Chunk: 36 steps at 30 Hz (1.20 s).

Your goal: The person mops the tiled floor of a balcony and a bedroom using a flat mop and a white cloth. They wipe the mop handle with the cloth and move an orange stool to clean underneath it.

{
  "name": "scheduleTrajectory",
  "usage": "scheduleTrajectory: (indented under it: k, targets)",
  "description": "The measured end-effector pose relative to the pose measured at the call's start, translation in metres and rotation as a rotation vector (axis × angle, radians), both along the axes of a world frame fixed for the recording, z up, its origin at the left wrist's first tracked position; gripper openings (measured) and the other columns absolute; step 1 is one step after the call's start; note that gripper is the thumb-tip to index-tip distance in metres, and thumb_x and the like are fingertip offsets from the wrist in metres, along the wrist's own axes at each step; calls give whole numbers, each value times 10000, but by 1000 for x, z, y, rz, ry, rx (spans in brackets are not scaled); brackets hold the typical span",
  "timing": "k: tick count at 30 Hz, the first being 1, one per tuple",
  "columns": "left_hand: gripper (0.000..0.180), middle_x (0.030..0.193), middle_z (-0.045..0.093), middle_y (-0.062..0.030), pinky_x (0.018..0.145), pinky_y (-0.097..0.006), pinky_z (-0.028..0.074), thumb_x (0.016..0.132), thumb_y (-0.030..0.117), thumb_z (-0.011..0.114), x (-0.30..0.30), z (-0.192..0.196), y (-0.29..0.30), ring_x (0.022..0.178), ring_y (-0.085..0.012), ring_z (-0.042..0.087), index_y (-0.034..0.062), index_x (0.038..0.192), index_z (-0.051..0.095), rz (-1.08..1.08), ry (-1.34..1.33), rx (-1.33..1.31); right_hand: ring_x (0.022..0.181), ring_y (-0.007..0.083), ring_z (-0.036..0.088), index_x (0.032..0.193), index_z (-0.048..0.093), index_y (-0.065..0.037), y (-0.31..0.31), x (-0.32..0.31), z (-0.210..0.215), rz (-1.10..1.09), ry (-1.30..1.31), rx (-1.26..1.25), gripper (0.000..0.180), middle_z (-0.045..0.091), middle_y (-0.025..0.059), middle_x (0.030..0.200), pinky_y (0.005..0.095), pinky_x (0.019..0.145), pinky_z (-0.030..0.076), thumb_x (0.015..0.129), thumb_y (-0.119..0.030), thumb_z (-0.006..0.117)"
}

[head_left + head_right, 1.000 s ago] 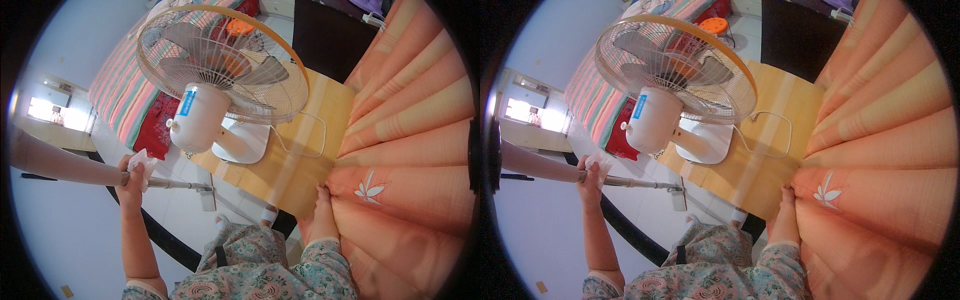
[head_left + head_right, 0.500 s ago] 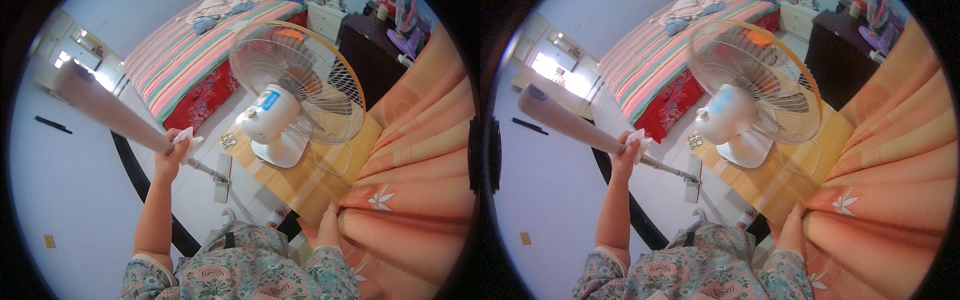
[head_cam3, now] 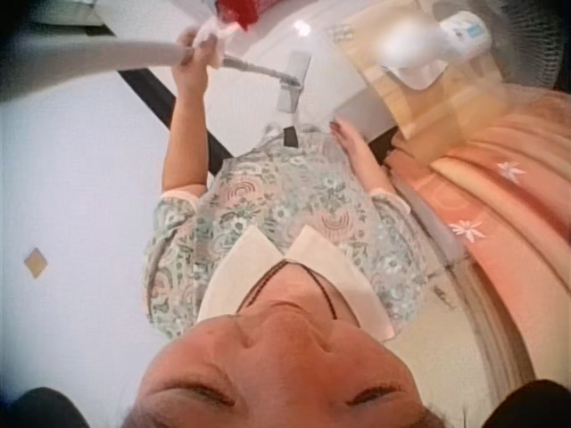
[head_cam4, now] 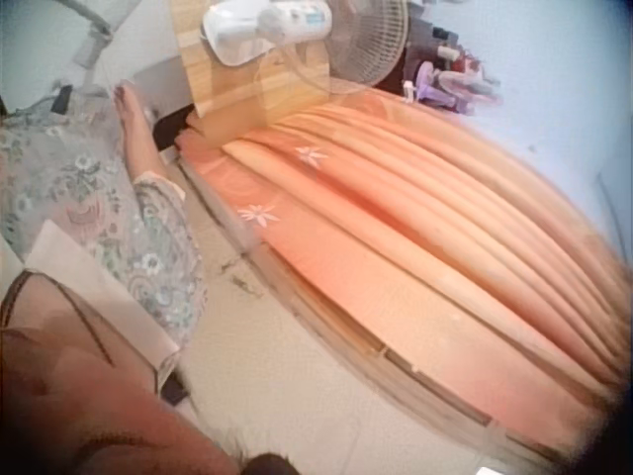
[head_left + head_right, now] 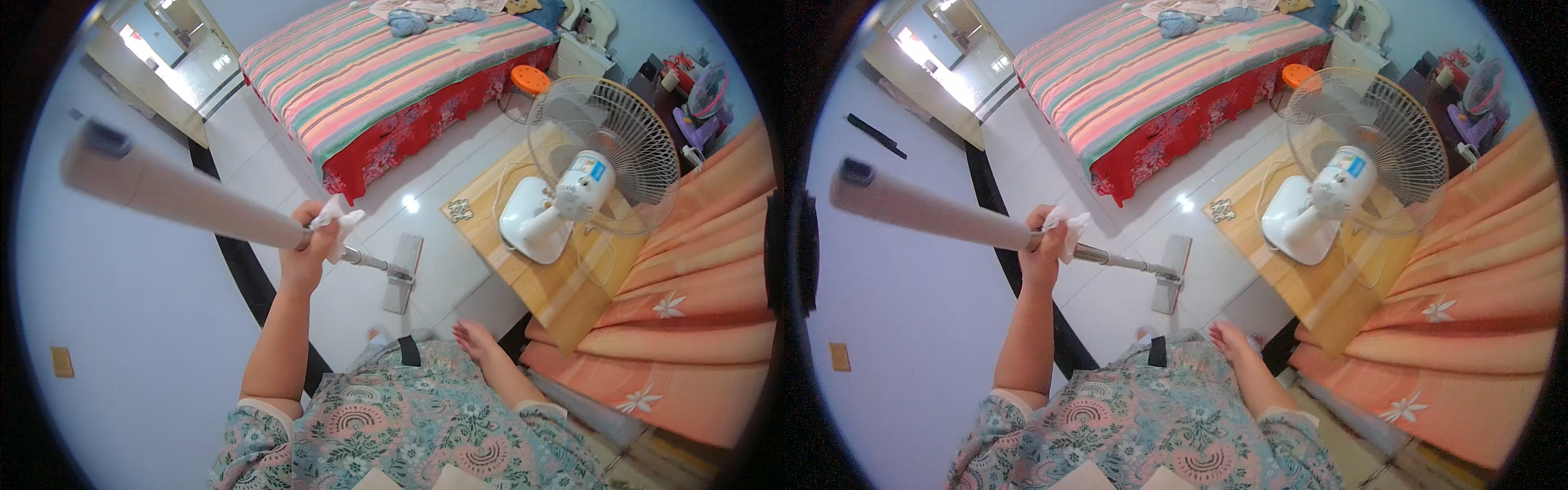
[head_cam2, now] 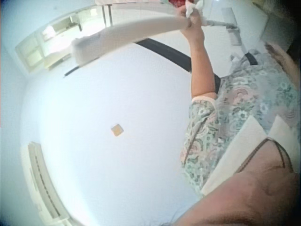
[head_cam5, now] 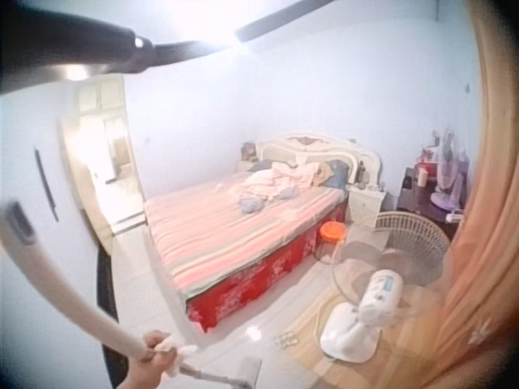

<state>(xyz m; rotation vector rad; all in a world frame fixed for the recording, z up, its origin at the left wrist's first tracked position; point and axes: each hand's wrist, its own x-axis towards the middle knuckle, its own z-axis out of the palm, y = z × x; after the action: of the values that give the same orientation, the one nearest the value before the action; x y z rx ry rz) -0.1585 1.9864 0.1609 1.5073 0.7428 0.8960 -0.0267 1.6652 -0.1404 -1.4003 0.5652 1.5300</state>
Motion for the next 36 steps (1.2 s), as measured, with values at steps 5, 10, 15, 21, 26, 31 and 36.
scheduleTrajectory:
  k: [5, 10, 15, 21, 26, 31, 36]
  targets:
    - [125, 743, 516, -41, 516, -226, 426, 796, 130, 564, -84, -10, 36, 634, -98, 509, 50, 866, 497, 112, -241, -74, 1087, 233, 492, 1215, 367, 26, 158, -109, 33, 149, 316, 297, 602, 474, 160, 1205, 333, 894, 435, 873, -457, 473]
    - [176, 738, 457, -46, 519, -254, 432, 805, 177, 562, -120, 5, 27, 618, -136, 473, 92, 887, 433, -57, -338, 158, 953, 210, 557, 1044, 459, 19, 266, -174, 64, -367, 429, 376, 397, 569, 162, 1023, 309, 818, 463, 875, -338, 499]
    - [263, 731, 457, -75, 471, -240, 416, 816, 260, 603, -137, 33, 48, 560, -131, 473, 59, 866, 442, 63, -474, -49, 658, 174, 570, 854, 481, -12, 300, -190, 75, -629, 250, 252, 148, 588, 104, 787, 249, 574, 464, 817, -151, 512]
    - [323, 762, 421, -50, 512, -268, 430, 820, 321, 598, -136, 1, 33, 634, -161, 473, 100, 942, 396, -104, -212, 110, 544, 148, 505, 760, 446, -30, 267, -163, 65, -773, 86, -7, 82, 508, 60, 680, 263, 448, 407, 768, -69, 518]
    - [409, 792, 402, -46, 527, -297, 431, 775, 381, 643, -90, -9, 3, 645, -178, 482, 98, 953, 408, -212, -259, 0, 496, 139, 470, 716, 431, -42, 188, -113, 38, -892, 52, -3, 102, 468, 52, 613, 273, 485, 425, 759, -44, 523]
    - [470, 891, 456, -85, 573, -317, 448, 737, 389, 668, -46, -6, -37, 730, -209, 518, 84, 984, 410, -339, -221, -30, 590, 188, 511, 754, 428, -25, 115, -52, 26, -1059, 34, -49, 76, 476, 72, 641, 302, 557, 466, 763, -58, 496]
    - [419, 1001, 478, -123, 623, -351, 447, 798, 187, 583, -39, 3, -60, 782, -247, 533, 53, 1143, 385, -211, -230, -146, 616, 200, 506, 780, 420, -46, 105, -39, -15, -830, 86, -124, 42, 476, 83, 692, 312, 544, 457, 751, -39, 450]
